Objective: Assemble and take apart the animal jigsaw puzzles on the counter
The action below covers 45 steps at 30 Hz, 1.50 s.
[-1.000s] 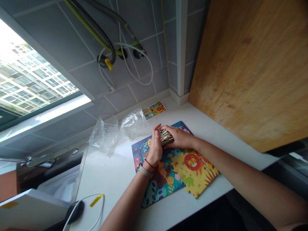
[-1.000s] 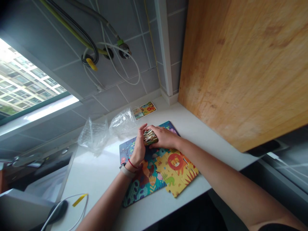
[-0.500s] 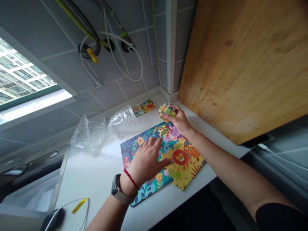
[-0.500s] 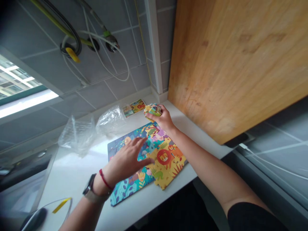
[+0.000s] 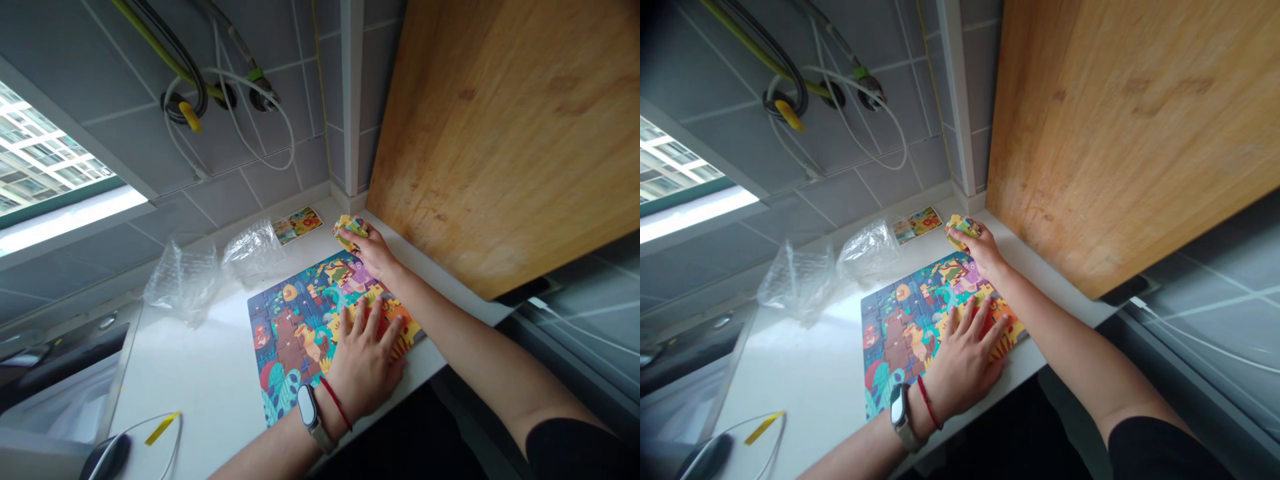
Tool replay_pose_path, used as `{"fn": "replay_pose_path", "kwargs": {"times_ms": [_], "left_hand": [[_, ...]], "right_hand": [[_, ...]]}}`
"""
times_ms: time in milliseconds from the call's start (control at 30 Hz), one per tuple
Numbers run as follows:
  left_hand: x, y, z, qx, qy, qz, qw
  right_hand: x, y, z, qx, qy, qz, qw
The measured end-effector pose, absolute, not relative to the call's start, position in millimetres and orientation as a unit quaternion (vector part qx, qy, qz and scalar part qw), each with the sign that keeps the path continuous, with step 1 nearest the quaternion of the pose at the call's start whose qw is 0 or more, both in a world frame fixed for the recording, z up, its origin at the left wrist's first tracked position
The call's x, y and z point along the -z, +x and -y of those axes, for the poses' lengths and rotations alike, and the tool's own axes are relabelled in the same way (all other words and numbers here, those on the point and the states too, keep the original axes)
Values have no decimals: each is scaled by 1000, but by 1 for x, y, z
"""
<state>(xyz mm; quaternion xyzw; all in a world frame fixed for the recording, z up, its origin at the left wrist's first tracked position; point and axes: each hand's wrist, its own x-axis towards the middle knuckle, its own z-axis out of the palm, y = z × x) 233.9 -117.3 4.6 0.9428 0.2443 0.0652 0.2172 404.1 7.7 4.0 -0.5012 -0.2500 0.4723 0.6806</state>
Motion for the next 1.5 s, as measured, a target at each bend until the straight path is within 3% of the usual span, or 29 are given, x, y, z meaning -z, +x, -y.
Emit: {"fn": "replay_pose_path", "kwargs": {"times_ms": [800, 1100, 1500], "left_hand": [[-26, 172, 15, -4, 947, -216, 236], [-17, 184, -2, -112, 913, -358, 158], [24, 198, -31, -291, 825, -422, 235]], "right_hand": [[-5, 399, -5, -524, -492, 251, 649], [-2, 388, -4, -532, -444, 275, 667], [3, 387, -4, -524, -466, 293, 650]]}}
